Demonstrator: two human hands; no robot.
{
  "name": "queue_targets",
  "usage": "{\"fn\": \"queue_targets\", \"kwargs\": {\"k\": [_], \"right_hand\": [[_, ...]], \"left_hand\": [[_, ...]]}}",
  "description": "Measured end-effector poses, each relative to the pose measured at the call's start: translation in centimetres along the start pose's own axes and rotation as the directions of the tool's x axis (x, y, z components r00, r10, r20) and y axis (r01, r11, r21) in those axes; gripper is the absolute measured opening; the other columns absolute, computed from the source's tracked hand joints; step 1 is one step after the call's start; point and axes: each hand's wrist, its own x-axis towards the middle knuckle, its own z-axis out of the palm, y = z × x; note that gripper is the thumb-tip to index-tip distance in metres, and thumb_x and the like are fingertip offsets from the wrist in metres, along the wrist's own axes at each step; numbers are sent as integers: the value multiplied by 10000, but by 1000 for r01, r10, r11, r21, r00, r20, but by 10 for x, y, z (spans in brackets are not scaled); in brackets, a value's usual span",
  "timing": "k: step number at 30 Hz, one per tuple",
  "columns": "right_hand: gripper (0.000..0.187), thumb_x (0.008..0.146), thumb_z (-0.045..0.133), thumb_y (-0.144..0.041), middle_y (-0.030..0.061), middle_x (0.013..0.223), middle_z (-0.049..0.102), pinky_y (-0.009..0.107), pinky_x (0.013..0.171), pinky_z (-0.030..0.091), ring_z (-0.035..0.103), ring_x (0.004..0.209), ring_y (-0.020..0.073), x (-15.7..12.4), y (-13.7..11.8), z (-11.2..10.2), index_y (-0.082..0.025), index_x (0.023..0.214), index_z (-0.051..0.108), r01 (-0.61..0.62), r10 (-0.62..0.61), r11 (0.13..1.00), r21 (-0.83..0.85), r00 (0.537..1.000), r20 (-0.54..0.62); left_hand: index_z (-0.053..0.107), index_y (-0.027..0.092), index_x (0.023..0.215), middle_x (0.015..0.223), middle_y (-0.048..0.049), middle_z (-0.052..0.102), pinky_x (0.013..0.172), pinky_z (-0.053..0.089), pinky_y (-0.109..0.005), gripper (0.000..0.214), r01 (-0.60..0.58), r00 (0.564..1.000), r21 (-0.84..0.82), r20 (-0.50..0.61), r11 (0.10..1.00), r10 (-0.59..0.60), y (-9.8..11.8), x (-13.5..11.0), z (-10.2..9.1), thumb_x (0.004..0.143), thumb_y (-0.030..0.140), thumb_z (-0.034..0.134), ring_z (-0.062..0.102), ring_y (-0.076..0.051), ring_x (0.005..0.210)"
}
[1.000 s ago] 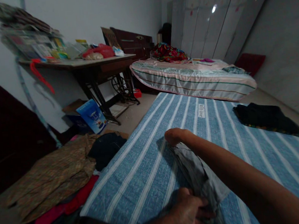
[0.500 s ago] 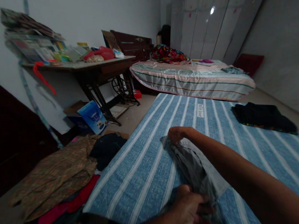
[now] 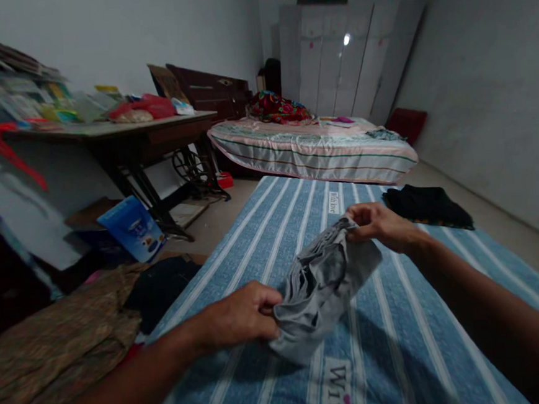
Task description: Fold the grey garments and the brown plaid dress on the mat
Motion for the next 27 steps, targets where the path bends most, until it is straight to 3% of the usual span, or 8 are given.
{"fn": "queue_targets", "kwargs": {"k": [3,5,7,9,12,16,20,27], "right_hand": [[352,518,826,-249,-29,655,628,215,557,430,563,560,97,-48,16,3,-180,718,544,1,52,964,265,980,-193],[386,520,839,-271,-24,664,639,214,541,425,566,558,101,-67,40,13,-188,755,544,-43,154,925,377,950,-271],[465,496,844,-271,-39,643,622,206,505,400,558,545,106,-73,72,23,-197,847,547,-135,289,897,421,901,-325],[517,454,841,-274,-101,494,494,189,404,284,427,417,74,-71,103,33,-201,867,537,-255,420,891,376,779,-466],[515,522,793,-287,-100,480,481,200,383,277,418,404,91,-61,134,42,-195,953,526,-319,475,875,365,714,-514],[489,618,736,-350,-61,553,544,208,374,293,469,437,113,-55,143,42,-189,1034,538,-349,487,870,347,709,-510],[464,639,714,-349,-61,531,525,207,362,270,450,421,111,-55,143,41,-172,1034,548,-386,503,864,324,692,-517],[503,615,703,-287,-61,532,539,225,406,331,482,448,127,-54,147,43,-168,1075,538,-396,492,871,291,685,-537]], "left_hand": [[704,175,720,614,35,617,589,424,-227,176,19,997,165,73,986,-32,26,-4,-43,566,201,622,539,-129,589],[699,173,691,607,27,623,577,435,-231,156,52,995,253,70,966,-72,30,12,-61,551,217,646,551,-136,583],[666,160,611,572,18,612,550,428,-218,118,71,997,283,19,956,-80,20,40,-68,503,209,671,547,-134,572],[628,155,562,513,21,573,488,405,-213,124,159,983,227,-129,961,-132,0,69,-66,455,194,675,504,-124,517],[569,168,572,462,38,504,443,411,-232,149,206,957,171,-242,964,-161,-32,99,-55,490,254,659,481,-129,456],[587,173,732,584,8,586,471,464,-254,343,207,932,92,-322,974,-168,-48,98,-50,583,467,685,558,-154,520],[633,152,834,799,-71,695,547,522,-294,534,225,936,-104,-254,969,-244,-51,83,-53,600,627,700,643,-192,640],[597,136,716,563,-33,643,499,502,-280,334,247,905,-203,-302,947,-301,-68,86,-40,511,307,798,619,-186,525]]}}
